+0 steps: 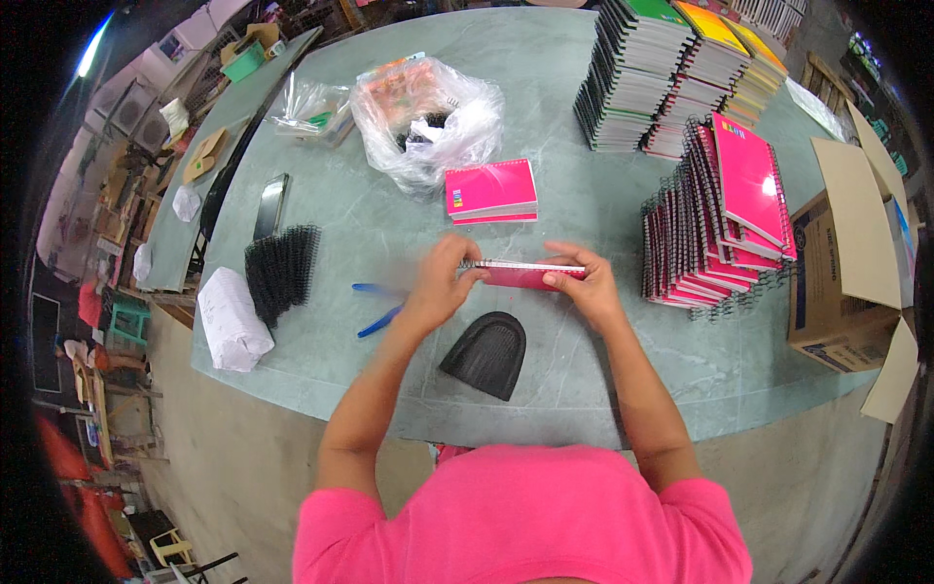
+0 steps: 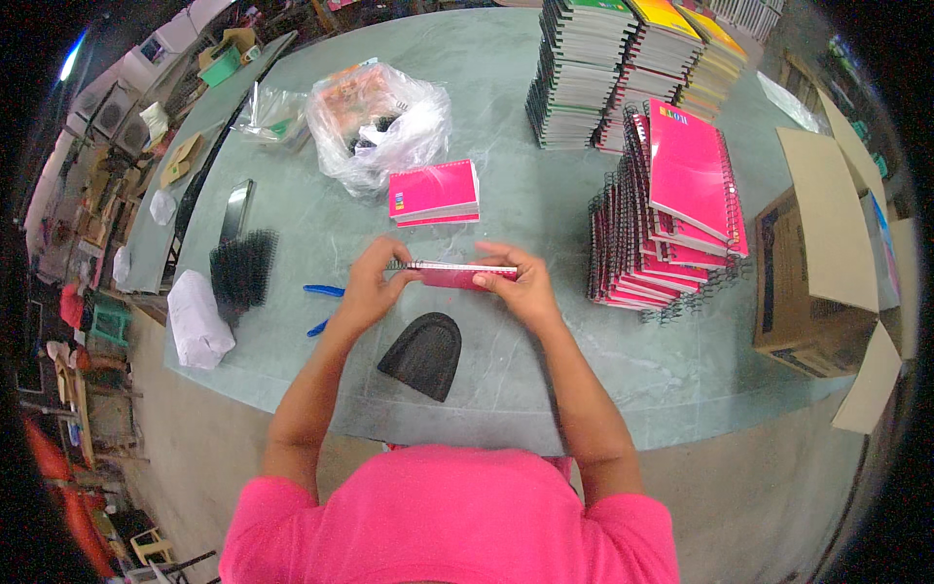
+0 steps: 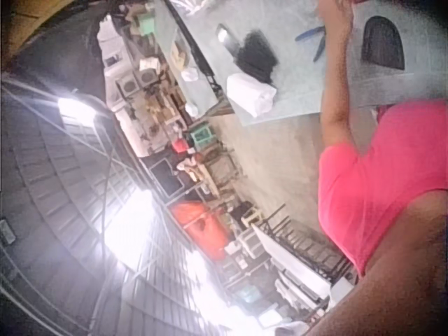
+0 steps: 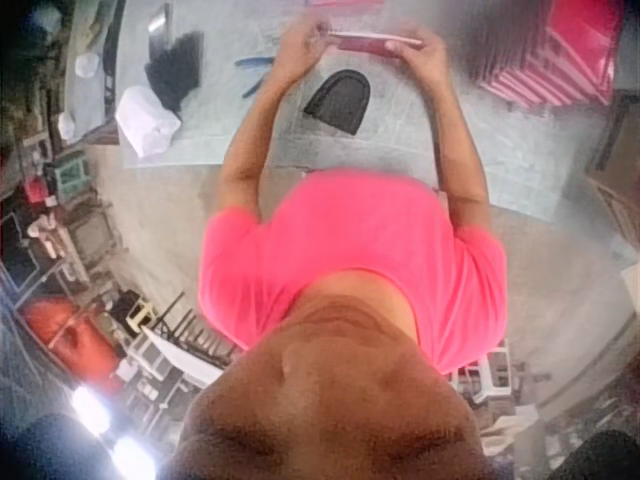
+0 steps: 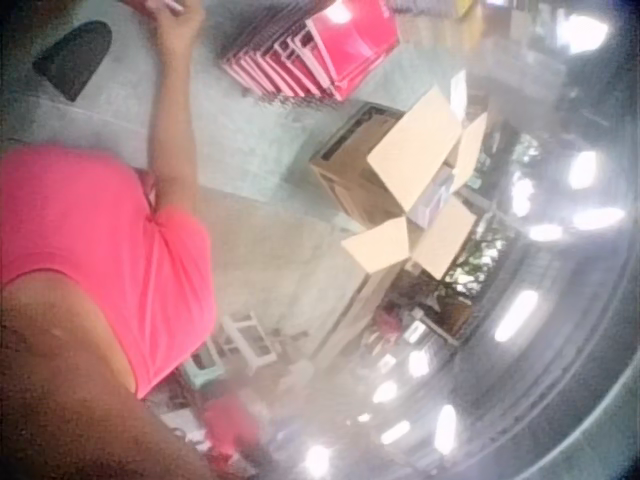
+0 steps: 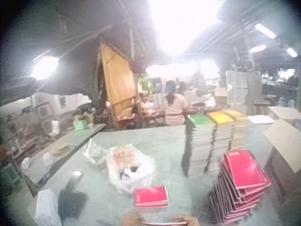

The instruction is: The person assembles spiral notebooks by inserting a spiral binding through the pre-punched holes of notebook covers and pages by hand.

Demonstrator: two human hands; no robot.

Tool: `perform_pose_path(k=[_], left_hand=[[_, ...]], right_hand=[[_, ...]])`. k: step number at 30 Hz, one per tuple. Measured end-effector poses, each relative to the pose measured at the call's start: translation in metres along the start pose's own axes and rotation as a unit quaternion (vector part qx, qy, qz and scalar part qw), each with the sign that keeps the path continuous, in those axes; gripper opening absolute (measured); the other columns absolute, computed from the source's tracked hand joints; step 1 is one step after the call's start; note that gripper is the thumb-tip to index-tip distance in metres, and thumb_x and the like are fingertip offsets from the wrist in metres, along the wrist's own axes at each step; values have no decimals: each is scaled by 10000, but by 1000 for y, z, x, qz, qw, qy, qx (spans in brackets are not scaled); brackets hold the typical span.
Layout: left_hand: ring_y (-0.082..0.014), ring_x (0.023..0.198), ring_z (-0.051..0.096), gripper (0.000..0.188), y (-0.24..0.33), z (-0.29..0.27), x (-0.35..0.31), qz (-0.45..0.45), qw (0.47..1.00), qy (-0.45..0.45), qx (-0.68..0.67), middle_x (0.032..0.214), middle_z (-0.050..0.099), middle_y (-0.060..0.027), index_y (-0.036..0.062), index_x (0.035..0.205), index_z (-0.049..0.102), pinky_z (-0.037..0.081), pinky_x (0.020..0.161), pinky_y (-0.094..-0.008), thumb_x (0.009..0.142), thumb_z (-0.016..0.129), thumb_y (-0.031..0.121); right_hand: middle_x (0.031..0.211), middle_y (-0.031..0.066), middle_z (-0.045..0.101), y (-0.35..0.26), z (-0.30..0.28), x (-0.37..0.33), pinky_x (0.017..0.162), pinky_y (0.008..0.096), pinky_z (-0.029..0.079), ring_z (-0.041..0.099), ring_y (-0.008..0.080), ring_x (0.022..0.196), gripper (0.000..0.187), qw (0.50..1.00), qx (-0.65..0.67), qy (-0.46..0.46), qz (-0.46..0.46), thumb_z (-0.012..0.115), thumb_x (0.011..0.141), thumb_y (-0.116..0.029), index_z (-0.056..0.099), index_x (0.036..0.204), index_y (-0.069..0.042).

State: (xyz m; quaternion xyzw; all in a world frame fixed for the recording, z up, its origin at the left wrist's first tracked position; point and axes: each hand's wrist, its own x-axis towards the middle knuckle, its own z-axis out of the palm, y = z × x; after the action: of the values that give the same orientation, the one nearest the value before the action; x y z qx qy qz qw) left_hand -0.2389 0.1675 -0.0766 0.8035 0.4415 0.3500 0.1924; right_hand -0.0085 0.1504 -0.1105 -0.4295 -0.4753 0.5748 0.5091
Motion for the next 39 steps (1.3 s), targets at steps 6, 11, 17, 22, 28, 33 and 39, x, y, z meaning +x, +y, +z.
perform_pose_path(k=[6, 11, 17, 22, 28, 33, 39], left_hand=[[-200, 659, 573, 224, 24, -19, 10, -219, 962, -155, -54, 741, 572, -105, 5, 822, 535, 442, 592, -304, 729, 708, 111], [-259, 773, 568, 281, 24, 1, -1, -10, 990, 48, 133, 787, 568, -115, 14, 776, 506, 434, 663, -362, 715, 722, 183], [-317, 913, 527, 338, 26, 9, -45, -48, 984, -164, 47, 953, 557, -130, 41, 969, 559, 416, 793, -393, 703, 713, 182], [-314, 903, 539, 338, 30, 3, -46, -72, 991, -105, -38, 928, 581, -136, 49, 1039, 590, 422, 825, -382, 730, 682, 149], [-296, 866, 552, 271, 26, -21, -24, -19, 990, 39, 137, 912, 589, -136, 43, 993, 600, 449, 757, -358, 729, 659, 64], [-305, 831, 550, 263, 47, -35, -13, -10, 977, 165, 136, 877, 572, -131, 77, 970, 617, 454, 727, -362, 713, 668, 56], [-290, 837, 556, 271, 43, -24, -16, -12, 991, 97, 91, 873, 581, -128, 77, 958, 623, 462, 716, -354, 694, 676, 48]], right_hand=[[934, 56, 675, 11, -7, 3, 773, 240, 462, 597, 102, 836, 201, 994, -80, -41, -62, 706, 746, -57, 680, 943, -22], [924, 51, 676, 5, -3, 0, 756, 237, 465, 596, 99, 827, 197, 996, -81, -34, -30, 702, 761, -88, 678, 947, -26], [897, 51, 678, 6, -3, 3, 724, 235, 465, 594, 95, 803, 167, 998, -35, -28, -35, 682, 786, -105, 683, 936, -30], [868, 46, 677, 5, 3, 7, 691, 226, 465, 586, 84, 774, 148, 995, -86, -24, -43, 679, 787, -110, 694, 906, -24], [837, 37, 674, 7, 3, 5, 664, 216, 465, 580, 76, 745, 148, 997, -78, -25, -15, 687, 776, -96, 694, 901, -18], [834, 35, 673, 12, 4, 1, 667, 218, 466, 577, 74, 734, 166, 998, -50, -6, -38, 700, 752, -60, 691, 911, -12], [846, 40, 670, 12, 2, -1, 686, 218, 479, 596, 88, 753, 156, 993, -95, -19, -61, 687, 757, -25, 683, 912, -4]])
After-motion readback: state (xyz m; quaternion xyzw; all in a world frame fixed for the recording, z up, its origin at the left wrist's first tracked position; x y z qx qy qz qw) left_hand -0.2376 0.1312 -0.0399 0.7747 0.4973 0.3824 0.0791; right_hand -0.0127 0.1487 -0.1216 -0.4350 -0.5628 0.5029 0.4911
